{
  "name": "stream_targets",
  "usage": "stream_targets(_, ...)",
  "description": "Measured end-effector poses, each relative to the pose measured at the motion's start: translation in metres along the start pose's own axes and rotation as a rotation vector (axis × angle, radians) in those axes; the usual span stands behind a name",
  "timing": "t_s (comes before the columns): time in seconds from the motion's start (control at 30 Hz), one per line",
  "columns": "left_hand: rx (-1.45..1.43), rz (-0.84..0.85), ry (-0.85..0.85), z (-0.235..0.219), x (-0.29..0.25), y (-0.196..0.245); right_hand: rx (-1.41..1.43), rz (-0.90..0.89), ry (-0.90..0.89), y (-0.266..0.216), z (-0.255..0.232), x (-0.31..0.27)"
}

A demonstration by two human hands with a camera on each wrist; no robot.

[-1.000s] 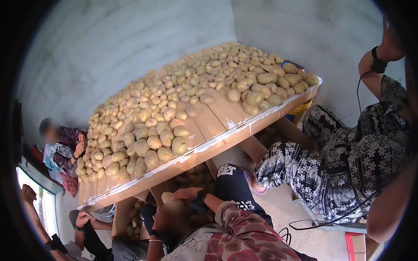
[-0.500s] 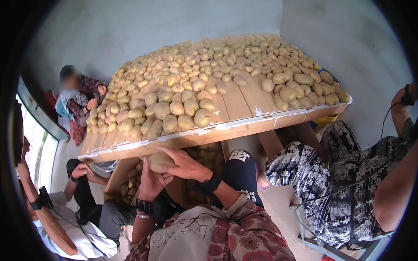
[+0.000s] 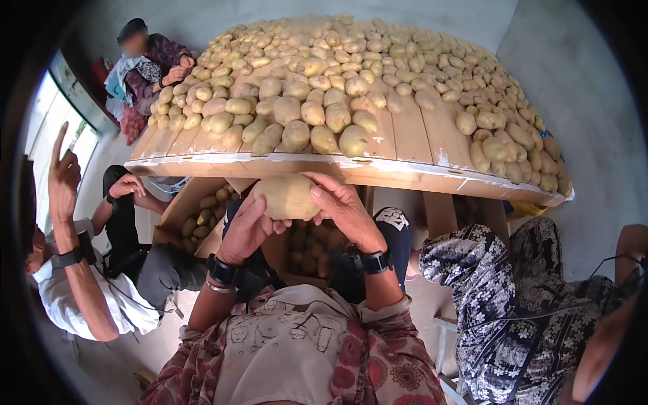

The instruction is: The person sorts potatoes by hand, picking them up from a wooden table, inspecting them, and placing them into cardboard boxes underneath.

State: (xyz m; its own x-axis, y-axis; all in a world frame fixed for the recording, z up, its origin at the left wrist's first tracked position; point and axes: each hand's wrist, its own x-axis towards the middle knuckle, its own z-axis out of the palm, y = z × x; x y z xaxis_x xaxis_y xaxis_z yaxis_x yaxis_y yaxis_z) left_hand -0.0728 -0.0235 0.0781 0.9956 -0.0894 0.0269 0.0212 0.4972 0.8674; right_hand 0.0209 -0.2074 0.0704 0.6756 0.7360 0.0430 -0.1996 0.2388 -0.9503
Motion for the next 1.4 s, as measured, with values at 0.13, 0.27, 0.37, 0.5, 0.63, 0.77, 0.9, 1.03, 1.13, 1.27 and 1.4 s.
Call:
stream_targets(0.13, 0.123, -0.029, 0.043, -0.004, -0.001, -0.002, -0.113, -0.052, 0.074, 0.009, -0.011, 0.004)
stream_targets(0.27, 0.045, -0.036, 0.052, -0.015, 0.002, -0.008, 0.028, -0.103, 0.093, 0.022, -0.015, 0.005)
stream_targets(0.37, 0.088, -0.038, 0.095, -0.013, 0.000, -0.011, 0.069, -0.131, 0.096, 0.019, -0.015, 0.006)
stream_targets(0.5, -0.077, -0.045, 0.054, -0.017, 0.008, -0.015, 0.003, -0.156, 0.090, 0.014, -0.016, 0.004)
stream_targets(0.63, -0.122, -0.062, 0.077, -0.021, 0.009, -0.018, -0.106, -0.206, 0.056, 0.014, -0.011, 0.005)
stream_targets(0.77, -0.118, -0.044, 0.104, -0.018, 0.007, -0.015, -0.062, -0.185, 0.050, 0.009, -0.005, 0.002)
stream_targets(0.9, -0.148, 0.040, 0.069, -0.023, 0.005, -0.015, 0.007, -0.234, 0.049, 0.014, -0.009, 0.005)
stream_targets(1.03, -0.125, 0.127, 0.016, -0.020, 0.005, -0.011, 0.098, -0.199, 0.023, 0.015, -0.012, 0.003)
stream_targets(1.13, -0.042, 0.158, -0.007, -0.017, 0.004, -0.003, 0.114, -0.159, -0.008, 0.012, -0.013, 0.000)
stream_targets(1.27, -0.035, 0.169, 0.032, -0.009, 0.002, 0.000, 0.054, -0.209, -0.008, 0.006, -0.010, -0.003)
stream_targets(1.4, -0.059, 0.143, 0.013, -0.012, 0.002, 0.003, 0.114, -0.186, -0.035, 0.003, -0.011, -0.005)
